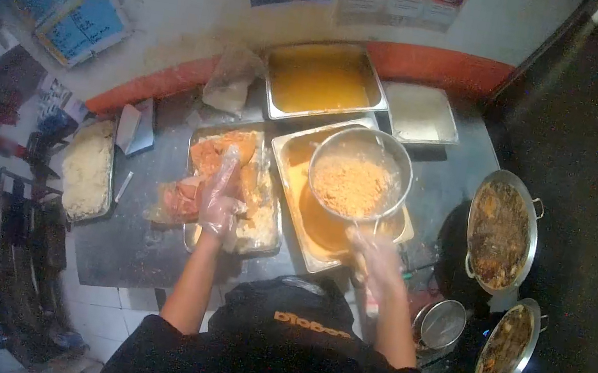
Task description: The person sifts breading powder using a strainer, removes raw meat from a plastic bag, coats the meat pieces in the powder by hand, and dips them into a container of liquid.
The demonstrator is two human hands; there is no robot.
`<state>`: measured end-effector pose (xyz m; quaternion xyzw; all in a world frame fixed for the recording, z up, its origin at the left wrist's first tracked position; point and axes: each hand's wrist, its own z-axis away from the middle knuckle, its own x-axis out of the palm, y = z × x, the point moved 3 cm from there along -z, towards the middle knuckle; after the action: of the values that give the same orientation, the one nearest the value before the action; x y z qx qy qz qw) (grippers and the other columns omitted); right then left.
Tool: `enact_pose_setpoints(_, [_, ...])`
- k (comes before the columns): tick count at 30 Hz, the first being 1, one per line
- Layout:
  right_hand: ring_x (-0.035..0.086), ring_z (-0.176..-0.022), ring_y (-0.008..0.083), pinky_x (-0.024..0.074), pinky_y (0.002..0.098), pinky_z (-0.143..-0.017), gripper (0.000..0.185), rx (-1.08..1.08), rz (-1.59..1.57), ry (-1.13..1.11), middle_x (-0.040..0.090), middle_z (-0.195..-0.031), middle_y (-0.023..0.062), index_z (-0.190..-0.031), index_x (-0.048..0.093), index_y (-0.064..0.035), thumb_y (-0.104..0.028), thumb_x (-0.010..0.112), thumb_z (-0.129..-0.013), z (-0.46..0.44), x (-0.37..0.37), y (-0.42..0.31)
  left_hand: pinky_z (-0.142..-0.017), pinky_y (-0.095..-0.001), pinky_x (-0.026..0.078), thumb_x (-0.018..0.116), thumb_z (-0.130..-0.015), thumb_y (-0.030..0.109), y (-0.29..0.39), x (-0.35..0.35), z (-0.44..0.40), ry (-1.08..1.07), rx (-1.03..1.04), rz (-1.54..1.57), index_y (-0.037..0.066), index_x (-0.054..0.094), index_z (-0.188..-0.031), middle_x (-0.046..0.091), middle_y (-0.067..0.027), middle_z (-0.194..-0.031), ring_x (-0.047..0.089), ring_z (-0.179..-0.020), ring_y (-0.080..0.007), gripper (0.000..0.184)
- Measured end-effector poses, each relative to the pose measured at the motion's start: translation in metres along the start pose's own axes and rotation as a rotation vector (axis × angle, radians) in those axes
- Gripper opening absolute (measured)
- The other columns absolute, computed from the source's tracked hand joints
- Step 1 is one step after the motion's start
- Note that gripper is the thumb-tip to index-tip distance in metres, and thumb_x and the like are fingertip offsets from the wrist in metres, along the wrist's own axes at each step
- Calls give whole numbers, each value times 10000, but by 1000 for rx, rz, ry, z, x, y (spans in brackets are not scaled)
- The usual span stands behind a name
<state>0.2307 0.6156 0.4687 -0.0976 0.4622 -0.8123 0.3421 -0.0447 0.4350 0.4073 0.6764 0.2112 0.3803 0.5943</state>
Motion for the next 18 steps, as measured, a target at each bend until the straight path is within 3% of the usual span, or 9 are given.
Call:
enact_pose_setpoints(1, [583, -819, 159, 458, 328, -747, 312, 144, -102, 15, 661, -903, 68, -956, 673, -23, -309, 672, -832, 25, -4, -10, -1052, -330, 341, 475, -709, 39, 0, -2, -2, -2, 7, -1, 9, 315, -1419, 303, -118, -1480, 342, -1334, -231, 729])
enact_pose_setpoints(2, [583, -819, 159, 458, 328, -747, 312, 130, -105, 13, 661, -903, 68, -956, 673, -23, -309, 672, -832, 26, -9, -2, -1052, -330, 341, 475, -710, 41, 0, -5, -5, 1, 12, 4, 9, 315, -1419, 303, -118, -1480, 342, -1334, -231, 728])
enact_pose_setpoints(4, [565, -779, 158, 449, 333, -708, 297, -131, 120, 27, 641, -882, 56, -935, 652, -29, -300, 685, -820, 28, -20, 3, -1052, -330, 341, 476, -711, 44, 0, -10, -4, 13, 18, 7, 9, 314, -1420, 302, -118, -1480, 341, -1335, -231, 727])
enact_pose_setpoints(5, [581, -802, 166, 454, 328, -731, 306, -33, -141, 2, 648, -935, 66, -927, 658, -34, -316, 690, -812, 19, -9, 4, -1052, -331, 340, 476, -712, 45, -1, -12, -2, 15, 4, 0, 9, 314, -1420, 302, -118, -1480, 341, -1335, -231, 726])
enact_pose_setpoints(8, [599, -841, 188, 462, 328, -752, 344, 121, -68, 38, 656, -969, 72, -995, 654, -40, -327, 691, -808, 12, -10, 9, -1053, -331, 340, 476, -715, 50, 2, -8, 1, 10, 10, -8, 9, 314, -1420, 302, -118, -1481, 340, -1336, -232, 724])
enact_pose_setpoints(12, [596, -859, 200, 468, 346, -744, 349, -9, -130, 15, 658, -955, 79, -1019, 641, -41, -321, 681, -814, 13, -10, 2, -1054, -332, 338, 477, -719, 57, 1, -2, -3, 2, 24, -13, 9, 313, -1420, 301, -118, -1481, 338, -1337, -232, 722])
enact_pose_setpoints(14, [597, -902, 183, 459, 327, -802, 345, 78, -111, -50, 660, -983, 93, -1015, 655, -51, -329, 685, -813, 2, -9, 15, -1054, -333, 338, 477, -721, 60, 1, 5, 2, 0, 9, -9, 9, 313, -1420, 300, -118, -1481, 338, -1337, -232, 721])
enact_pose_setpoints(16, [578, -818, 145, 461, 312, -708, 331, -135, -88, -87, 641, -876, 64, -962, 650, -80, -356, 711, -789, 8, -21, 22, -1054, -333, 337, 478, -722, 64, -5, 1, 6, 3, 19, 9, 9, 312, -1420, 300, -118, -1482, 337, -1338, -233, 719])
enact_pose_setpoints(18, [563, -781, 119, 456, 304, -664, 329, 8, -115, -145, 632, -851, 56, -1004, 632, -92, -336, 709, -796, 20, -15, -5, -1055, -333, 337, 478, -724, 67, -8, 0, 8, 3, 23, 12, 9, 312, -1420, 300, -118, -1482, 336, -1338, -233, 718])
